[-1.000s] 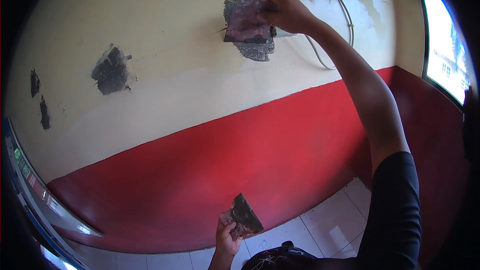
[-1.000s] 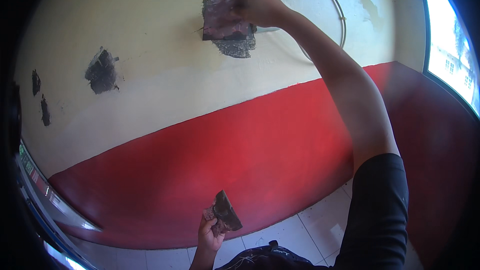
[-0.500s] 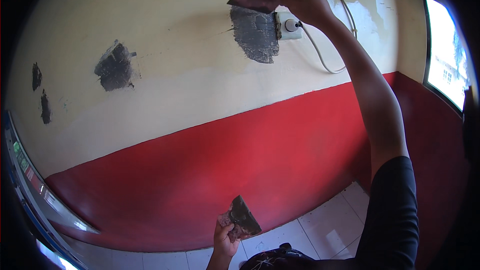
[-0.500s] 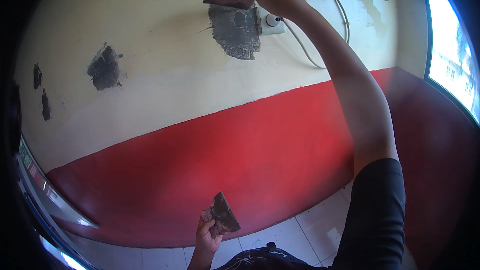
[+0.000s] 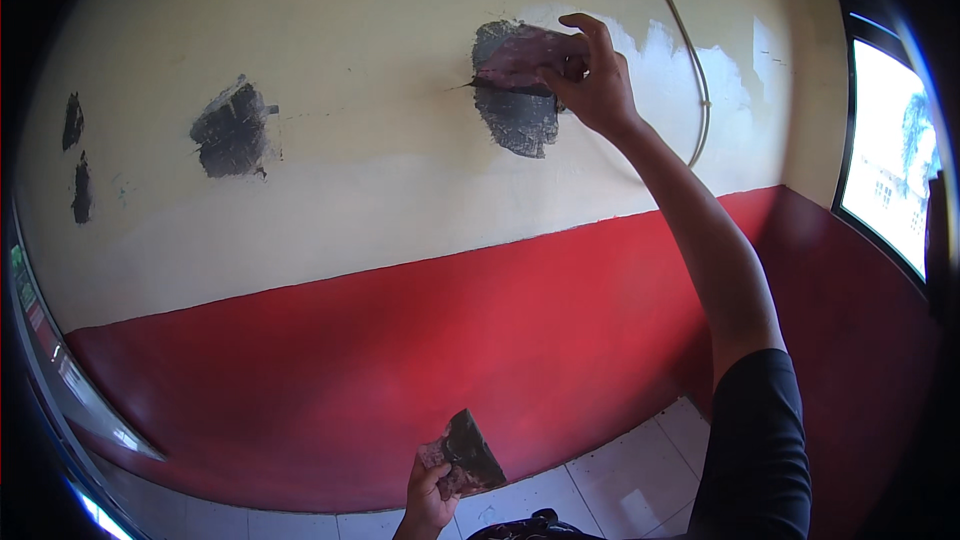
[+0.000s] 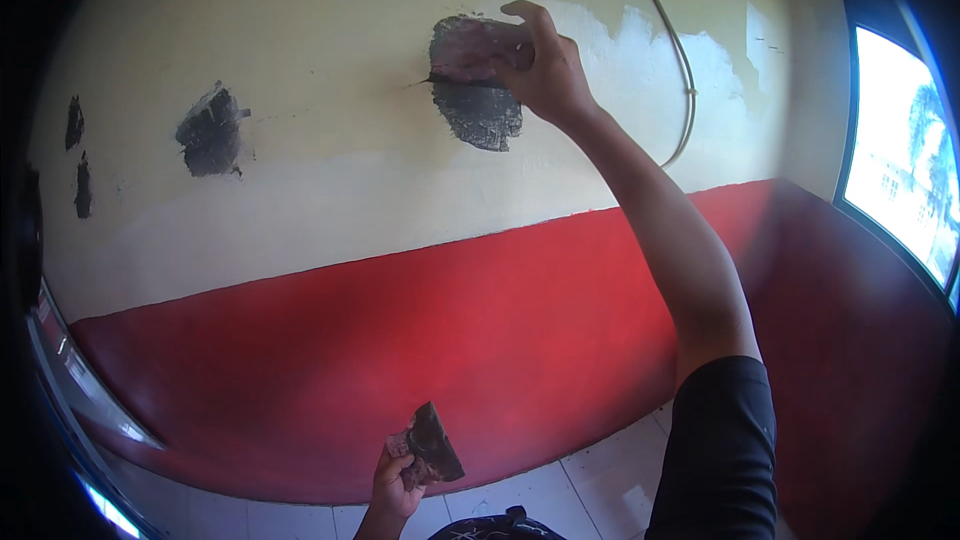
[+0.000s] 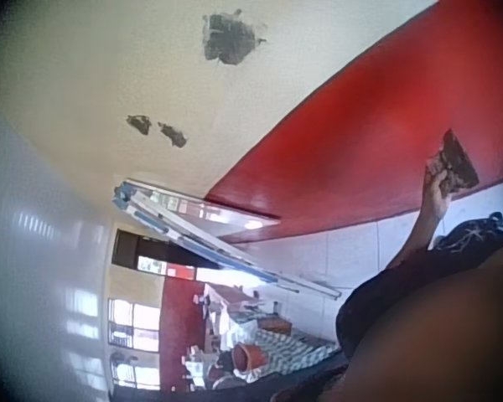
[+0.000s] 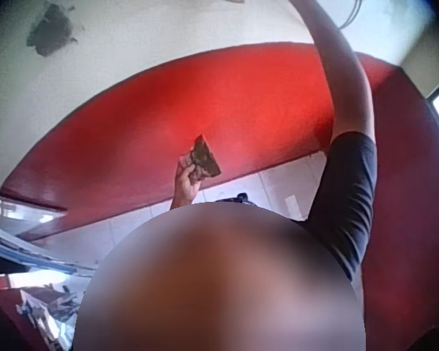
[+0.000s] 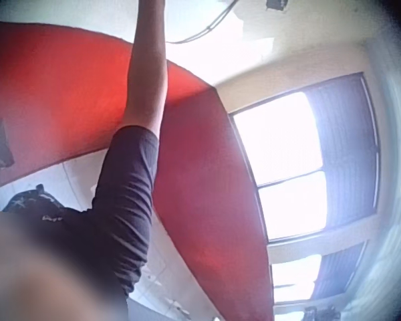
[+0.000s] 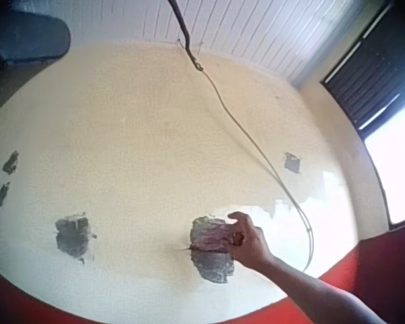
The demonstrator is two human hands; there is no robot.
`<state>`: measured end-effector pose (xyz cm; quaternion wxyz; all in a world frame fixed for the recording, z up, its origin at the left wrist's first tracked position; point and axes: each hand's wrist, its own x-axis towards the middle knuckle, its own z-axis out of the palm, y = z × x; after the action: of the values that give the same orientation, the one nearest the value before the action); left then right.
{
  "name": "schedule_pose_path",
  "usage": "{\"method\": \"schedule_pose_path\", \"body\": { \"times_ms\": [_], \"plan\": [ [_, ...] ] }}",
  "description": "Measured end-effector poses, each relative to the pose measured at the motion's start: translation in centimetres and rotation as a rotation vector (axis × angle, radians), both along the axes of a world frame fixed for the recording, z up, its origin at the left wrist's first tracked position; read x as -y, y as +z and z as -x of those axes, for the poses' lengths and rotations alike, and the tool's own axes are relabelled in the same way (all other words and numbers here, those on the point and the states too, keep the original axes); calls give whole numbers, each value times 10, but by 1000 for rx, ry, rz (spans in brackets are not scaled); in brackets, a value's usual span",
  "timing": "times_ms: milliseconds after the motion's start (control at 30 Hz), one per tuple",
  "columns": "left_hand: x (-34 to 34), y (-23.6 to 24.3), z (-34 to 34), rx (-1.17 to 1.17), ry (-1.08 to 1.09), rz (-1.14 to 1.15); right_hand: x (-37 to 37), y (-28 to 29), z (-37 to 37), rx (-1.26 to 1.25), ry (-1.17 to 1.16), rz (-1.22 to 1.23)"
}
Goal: The person applies plaster to a wall with a putty knife, smoothing it over damaged areas.
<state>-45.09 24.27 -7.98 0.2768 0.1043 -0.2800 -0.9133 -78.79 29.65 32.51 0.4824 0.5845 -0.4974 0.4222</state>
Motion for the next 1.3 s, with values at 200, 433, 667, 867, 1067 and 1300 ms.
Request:
{"method": "schedule_pose_path", "body": {
  "times_ms": [200,433,667,867,1067,1300],
  "plan": [
    [24,-2,-17,-4,-32,36,16,-10,-14,302,33,-9],
    [74,-12,-18,3,-12,-17,46,7,-9,320,-81,-341],
    [125,-26,0,7,-11,-19,72,-21,11,260,-159,-420],
    [142,-32,28,-8,-36,33,89,-37,39,-60,-171,-293],
    [126,-25,58,-1,43,42,80,-28,67,-218,-204,-172],
    [90,-15,88,12,71,24,66,16,88,-467,-167,-31]
  ]
}}
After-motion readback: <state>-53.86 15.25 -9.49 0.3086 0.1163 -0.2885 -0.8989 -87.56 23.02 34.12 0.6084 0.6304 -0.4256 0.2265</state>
